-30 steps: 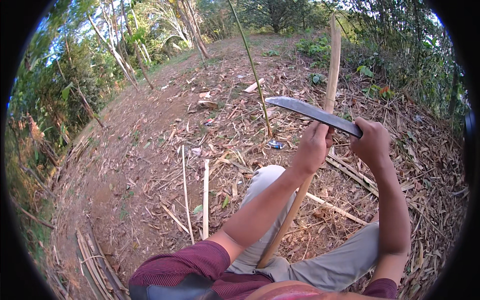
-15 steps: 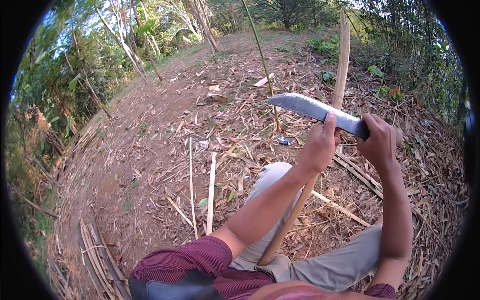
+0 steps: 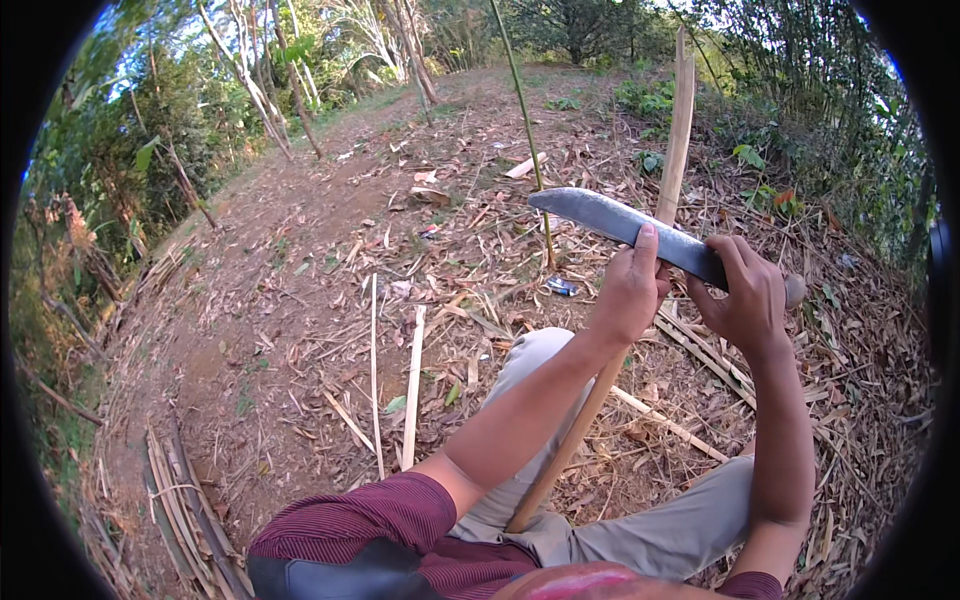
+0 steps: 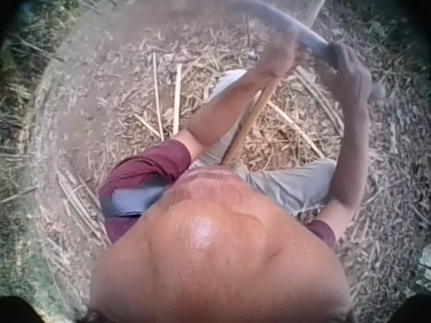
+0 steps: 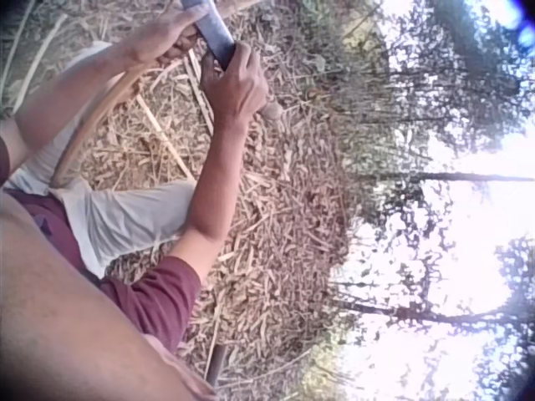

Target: The person shaves a strip of bamboo using a large blade while sitting on the ground, smoothing the surface and thinning the material.

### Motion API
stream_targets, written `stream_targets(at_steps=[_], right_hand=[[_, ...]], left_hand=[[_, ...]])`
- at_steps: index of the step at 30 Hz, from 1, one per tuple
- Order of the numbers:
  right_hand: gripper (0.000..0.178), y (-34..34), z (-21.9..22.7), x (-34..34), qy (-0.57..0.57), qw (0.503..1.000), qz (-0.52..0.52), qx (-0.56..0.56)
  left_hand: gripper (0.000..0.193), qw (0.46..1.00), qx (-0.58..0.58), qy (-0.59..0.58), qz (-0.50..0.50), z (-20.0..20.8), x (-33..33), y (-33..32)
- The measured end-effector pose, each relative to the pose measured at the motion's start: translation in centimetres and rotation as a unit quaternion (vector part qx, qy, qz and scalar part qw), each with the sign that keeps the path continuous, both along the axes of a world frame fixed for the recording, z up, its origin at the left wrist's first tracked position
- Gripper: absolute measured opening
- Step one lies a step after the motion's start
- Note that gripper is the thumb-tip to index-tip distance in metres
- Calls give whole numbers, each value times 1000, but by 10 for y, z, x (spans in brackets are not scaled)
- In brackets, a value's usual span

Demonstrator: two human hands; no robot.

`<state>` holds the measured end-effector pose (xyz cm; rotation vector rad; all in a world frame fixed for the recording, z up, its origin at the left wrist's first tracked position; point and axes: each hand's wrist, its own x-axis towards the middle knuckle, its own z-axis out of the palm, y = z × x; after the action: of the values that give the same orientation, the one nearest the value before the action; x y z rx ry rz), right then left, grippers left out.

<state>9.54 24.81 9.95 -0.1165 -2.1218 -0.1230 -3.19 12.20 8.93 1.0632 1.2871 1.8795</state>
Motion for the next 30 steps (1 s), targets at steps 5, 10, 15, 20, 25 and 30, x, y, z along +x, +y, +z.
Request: stream_targets(at_steps=[5,10,15,20,25,30], right_hand=[[42,-3,-3,-4,-62,996,-64,27],[37,-6,-8,-16,-25,995,-81,52],[31,-11,-8,-15,1,996,-81,24],[16,-4,-7,-10,-19,992,-114,-40],[16,-2,-3,-12,3,989,-119,-86],[14,-7,-3,-8,-12,992,-92,-84]], left_hand=[[57,1000,11,15,1,-2,2,3],[60,998,19,38,48,-3,1,5],[58,999,10,24,32,-1,7,3],[55,999,-16,42,-6,-5,5,6],[47,981,46,187,19,-3,14,8],[41,981,88,169,-35,-4,28,12]])
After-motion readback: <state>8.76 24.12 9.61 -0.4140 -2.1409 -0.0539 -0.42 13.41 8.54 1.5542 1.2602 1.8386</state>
